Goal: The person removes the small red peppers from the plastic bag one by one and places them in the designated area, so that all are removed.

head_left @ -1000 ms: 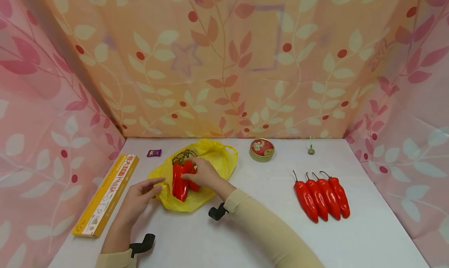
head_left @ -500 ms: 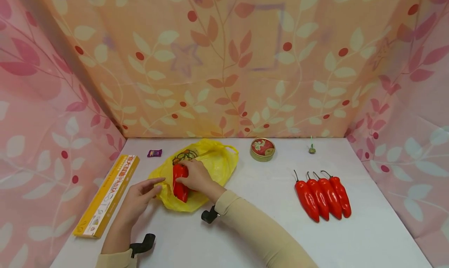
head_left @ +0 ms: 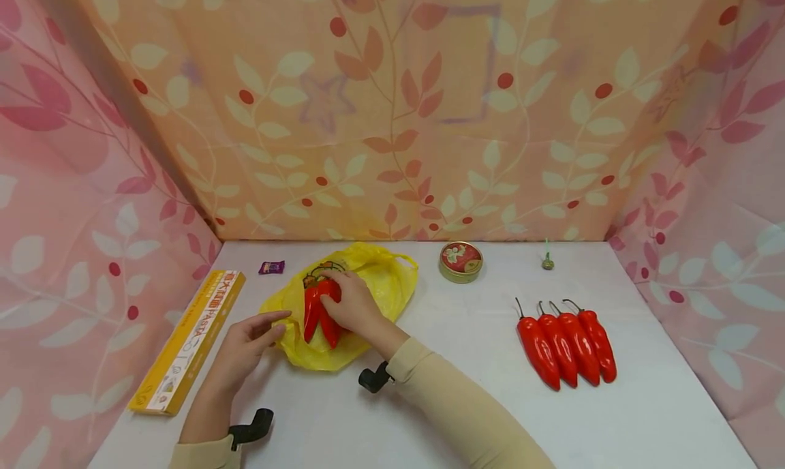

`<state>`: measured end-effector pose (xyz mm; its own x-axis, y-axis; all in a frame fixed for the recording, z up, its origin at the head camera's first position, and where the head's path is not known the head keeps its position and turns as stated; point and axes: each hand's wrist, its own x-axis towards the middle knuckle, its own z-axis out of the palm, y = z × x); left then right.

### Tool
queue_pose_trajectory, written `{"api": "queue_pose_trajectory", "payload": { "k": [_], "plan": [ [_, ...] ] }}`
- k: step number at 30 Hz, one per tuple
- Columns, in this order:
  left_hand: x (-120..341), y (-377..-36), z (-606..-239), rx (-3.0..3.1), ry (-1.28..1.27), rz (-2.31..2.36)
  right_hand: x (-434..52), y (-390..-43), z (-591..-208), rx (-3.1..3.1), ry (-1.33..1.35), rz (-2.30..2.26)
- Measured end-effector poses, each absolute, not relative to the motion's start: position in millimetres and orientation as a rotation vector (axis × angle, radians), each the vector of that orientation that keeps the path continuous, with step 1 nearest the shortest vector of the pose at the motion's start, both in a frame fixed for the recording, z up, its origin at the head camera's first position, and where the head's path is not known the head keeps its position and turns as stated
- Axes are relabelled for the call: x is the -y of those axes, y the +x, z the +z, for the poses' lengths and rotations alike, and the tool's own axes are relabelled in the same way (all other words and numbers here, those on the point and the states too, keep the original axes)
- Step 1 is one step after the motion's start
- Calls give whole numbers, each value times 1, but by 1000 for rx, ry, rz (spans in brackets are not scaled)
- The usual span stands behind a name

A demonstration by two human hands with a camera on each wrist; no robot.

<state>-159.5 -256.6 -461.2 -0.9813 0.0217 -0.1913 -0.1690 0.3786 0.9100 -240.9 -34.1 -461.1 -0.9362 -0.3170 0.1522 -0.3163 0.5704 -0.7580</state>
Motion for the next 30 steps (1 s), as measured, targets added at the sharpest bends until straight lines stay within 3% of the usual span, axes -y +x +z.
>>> {"api": "queue_pose_trajectory", "payload": {
  "k": [6, 19, 30],
  "plan": [
    [252, -162, -463, -2446, -169, 1655, 10, -241, -456, -2683, -558, -1560],
    [253, -163, -464, -2481, -158, 1596, -27, -221, -471, -2738, -630, -1329],
    [254, -163, -468, -2484, -139, 1603, -17, -212, -484, -2687, -428, -1207]
  ]
}}
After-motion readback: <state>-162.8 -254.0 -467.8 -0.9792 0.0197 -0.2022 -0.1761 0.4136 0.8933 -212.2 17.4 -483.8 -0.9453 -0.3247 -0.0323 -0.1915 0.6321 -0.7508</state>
